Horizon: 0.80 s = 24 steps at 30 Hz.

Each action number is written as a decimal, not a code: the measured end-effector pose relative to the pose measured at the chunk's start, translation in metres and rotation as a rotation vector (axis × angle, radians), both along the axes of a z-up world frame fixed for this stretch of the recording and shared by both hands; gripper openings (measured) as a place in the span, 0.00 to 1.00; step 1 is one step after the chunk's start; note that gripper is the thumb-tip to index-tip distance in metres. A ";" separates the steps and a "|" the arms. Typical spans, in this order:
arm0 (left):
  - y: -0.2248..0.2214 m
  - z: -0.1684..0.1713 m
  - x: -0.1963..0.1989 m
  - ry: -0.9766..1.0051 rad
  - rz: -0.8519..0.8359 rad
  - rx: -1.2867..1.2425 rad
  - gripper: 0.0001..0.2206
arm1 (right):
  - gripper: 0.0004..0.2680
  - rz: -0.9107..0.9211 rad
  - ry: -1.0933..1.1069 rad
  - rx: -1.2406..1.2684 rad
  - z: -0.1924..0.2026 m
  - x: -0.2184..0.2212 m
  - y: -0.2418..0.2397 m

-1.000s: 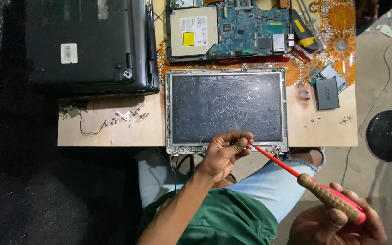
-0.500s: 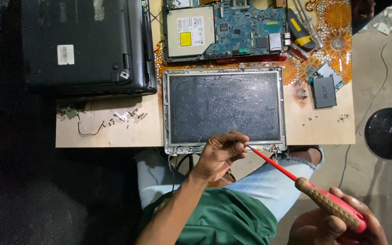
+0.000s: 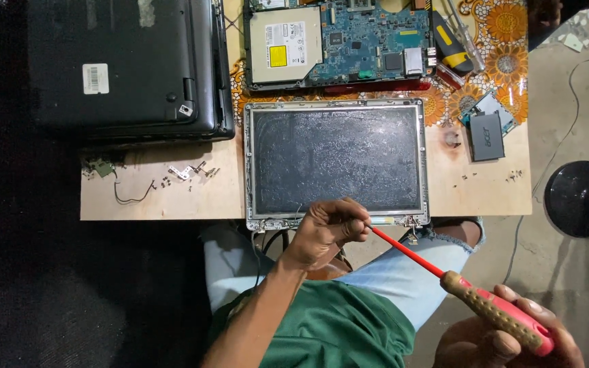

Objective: Using a screwdriver to remove or install screws on a laptop screen panel and hinges during a repair.

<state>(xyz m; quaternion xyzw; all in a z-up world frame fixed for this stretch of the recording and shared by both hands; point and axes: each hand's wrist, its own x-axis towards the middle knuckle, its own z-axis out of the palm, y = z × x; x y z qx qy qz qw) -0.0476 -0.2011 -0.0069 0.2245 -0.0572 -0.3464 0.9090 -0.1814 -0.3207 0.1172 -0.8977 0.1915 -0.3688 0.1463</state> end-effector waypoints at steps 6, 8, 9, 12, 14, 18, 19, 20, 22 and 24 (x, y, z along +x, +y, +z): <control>-0.004 0.006 0.005 -0.120 0.052 0.229 0.06 | 0.18 0.158 -0.019 0.653 0.010 -0.005 -0.002; -0.007 0.004 0.007 -0.106 0.052 0.226 0.06 | 0.28 0.203 -0.226 0.765 -0.007 0.018 0.007; -0.009 0.001 0.009 -0.072 0.058 0.191 0.07 | 0.28 0.276 -0.359 0.689 -0.025 0.025 0.000; -0.014 -0.009 0.016 -0.027 0.095 0.180 0.08 | 0.26 0.381 -0.500 0.585 -0.047 0.046 -0.015; -0.018 -0.015 0.020 -0.018 0.120 0.199 0.08 | 0.25 0.412 -0.511 0.554 -0.050 0.058 -0.020; -0.021 -0.027 0.021 0.070 0.146 0.259 0.13 | 0.24 0.350 -0.535 0.614 -0.057 0.068 -0.021; -0.021 -0.029 0.021 0.072 0.152 0.259 0.14 | 0.24 0.335 -0.538 0.627 -0.059 0.069 -0.022; -0.020 -0.029 0.022 0.075 0.150 0.261 0.14 | 0.24 0.332 -0.536 0.628 -0.061 0.069 -0.022; -0.019 -0.031 0.023 0.070 0.134 0.296 0.14 | 0.24 0.348 -0.523 0.652 -0.064 0.068 -0.024; -0.020 -0.033 0.023 0.086 0.127 0.304 0.14 | 0.24 0.357 -0.507 0.620 -0.062 0.070 -0.026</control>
